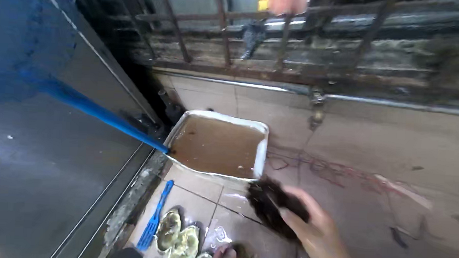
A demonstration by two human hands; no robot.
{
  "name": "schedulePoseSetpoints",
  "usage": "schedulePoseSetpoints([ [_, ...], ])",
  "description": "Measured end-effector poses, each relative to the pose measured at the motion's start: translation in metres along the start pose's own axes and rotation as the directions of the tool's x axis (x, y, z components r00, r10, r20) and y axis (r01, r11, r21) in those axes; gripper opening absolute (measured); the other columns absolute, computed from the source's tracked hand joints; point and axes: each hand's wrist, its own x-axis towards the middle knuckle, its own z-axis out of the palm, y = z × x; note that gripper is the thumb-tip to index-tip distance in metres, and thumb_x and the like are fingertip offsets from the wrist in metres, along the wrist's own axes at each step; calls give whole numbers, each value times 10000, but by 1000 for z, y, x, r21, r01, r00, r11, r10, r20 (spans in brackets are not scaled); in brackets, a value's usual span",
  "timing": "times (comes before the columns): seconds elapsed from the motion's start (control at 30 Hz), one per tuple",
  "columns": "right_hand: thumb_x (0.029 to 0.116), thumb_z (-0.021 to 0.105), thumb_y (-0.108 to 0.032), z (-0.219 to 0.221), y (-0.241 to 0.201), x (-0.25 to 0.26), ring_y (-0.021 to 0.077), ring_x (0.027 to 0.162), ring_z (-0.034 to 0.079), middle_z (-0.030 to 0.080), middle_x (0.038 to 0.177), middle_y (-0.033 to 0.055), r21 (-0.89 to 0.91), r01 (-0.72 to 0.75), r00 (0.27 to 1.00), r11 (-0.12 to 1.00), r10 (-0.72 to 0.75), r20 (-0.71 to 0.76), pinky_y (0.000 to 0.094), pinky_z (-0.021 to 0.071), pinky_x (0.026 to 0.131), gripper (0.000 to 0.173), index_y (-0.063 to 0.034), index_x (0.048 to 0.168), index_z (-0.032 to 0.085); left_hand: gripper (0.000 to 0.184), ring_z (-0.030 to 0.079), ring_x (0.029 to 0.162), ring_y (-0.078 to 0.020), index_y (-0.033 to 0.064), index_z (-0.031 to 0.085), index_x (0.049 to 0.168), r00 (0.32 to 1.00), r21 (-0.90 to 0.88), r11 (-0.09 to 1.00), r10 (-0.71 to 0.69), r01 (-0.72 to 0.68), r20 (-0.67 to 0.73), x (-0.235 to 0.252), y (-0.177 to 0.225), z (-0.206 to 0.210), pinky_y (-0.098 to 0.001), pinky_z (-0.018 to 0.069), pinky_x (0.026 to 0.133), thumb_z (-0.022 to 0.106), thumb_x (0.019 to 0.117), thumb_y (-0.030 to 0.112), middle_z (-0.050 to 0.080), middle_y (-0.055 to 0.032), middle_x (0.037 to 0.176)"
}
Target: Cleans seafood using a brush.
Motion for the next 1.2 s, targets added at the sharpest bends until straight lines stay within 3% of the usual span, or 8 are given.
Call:
schedulePoseSetpoints([
  [0.07, 991, 620, -177, 64, 2, 93, 228, 1176, 666, 698, 1268, 74, -494, 141, 988, 858, -93, 121, 464, 554, 996, 414, -203, 1405, 623, 543, 666, 661, -143, 49, 621, 1153, 990, -315, 942, -137, 119, -33, 9, 41, -15, -309, 588, 616, 266, 1116, 459, 708, -75, 832],
  [0.2, 912, 705, -121, 142, 51, 200, 471, 1217, 582, 602, 1303, 268, -864, 175, 961, 472, 109, 254, 628, 501, 978, 555, -133, 1444, 550, 543, 661, 634, -151, 35, 632, 1070, 991, -458, 879, -130, 136, 44, 32, 96, -35, -302, 587, 607, 272, 1117, 439, 721, -105, 867],
  [0.3, 955, 632, -198, 140, 46, 212, 404, 1258, 598, 633, 1354, 205, -786, -3, 863, 619, 399, 311, 636, 462, 1037, 504, -166, 1455, 573, 440, 676, 676, -146, 11, 592, 1219, 1000, -461, 887, -9, -5, -28, 45, 121, -40, -289, 587, 631, 309, 1128, 334, 735, -135, 961],
  [0.47, 1022, 566, -195, 94, 9, 133, 184, 1246, 639, 669, 1351, 56, -334, 66, 970, 940, 18, 243, 440, 522, 1078, 401, -181, 1420, 614, 329, 652, 626, -113, -39, 599, 1180, 958, -309, 926, 142, -217, -247, 58, 144, -19, -252, 566, 590, 392, 1111, 207, 735, -112, 904],
  [0.57, 995, 589, -145, 96, 8, 82, 238, 1087, 717, 724, 1235, 94, -381, 312, 944, 871, -237, 231, 473, 596, 932, 381, -149, 1368, 668, 259, 630, 596, -82, 6, 599, 1111, 943, -251, 936, 171, -245, -284, 53, 151, 15, -258, 576, 594, 397, 1087, 166, 665, -11, 746],
  [0.77, 987, 574, -154, 61, 18, 51, 266, 898, 727, 734, 1078, 113, -513, 300, 945, 804, -323, 46, 468, 621, 763, 393, -171, 1367, 672, 305, 609, 594, -101, -48, 592, 1212, 941, -205, 950, 169, -235, -292, 34, 136, 53, -248, 541, 563, 425, 1097, 179, 688, -77, 847],
  [0.9, 992, 552, -133, 28, 27, 40, 298, 1031, 730, 731, 1198, 127, -544, 121, 984, 830, -172, -44, 510, 597, 897, 414, -165, 1391, 659, 316, 619, 600, -99, -62, 584, 1206, 947, -204, 947, 193, -248, -256, 8, 124, 73, -232, 532, 567, 408, 1108, 182, 721, -111, 900],
  [1.2, 978, 597, -124, 41, 5, 0, 278, 888, 743, 748, 1076, 124, -486, 273, 956, 830, -292, 38, 483, 627, 769, 385, -156, 1353, 682, 304, 624, 601, -92, -33, 578, 1150, 946, -271, 928, 182, -255, -267, -11, 120, 76, -252, 561, 582, 387, 1110, 200, 686, -57, 825],
])
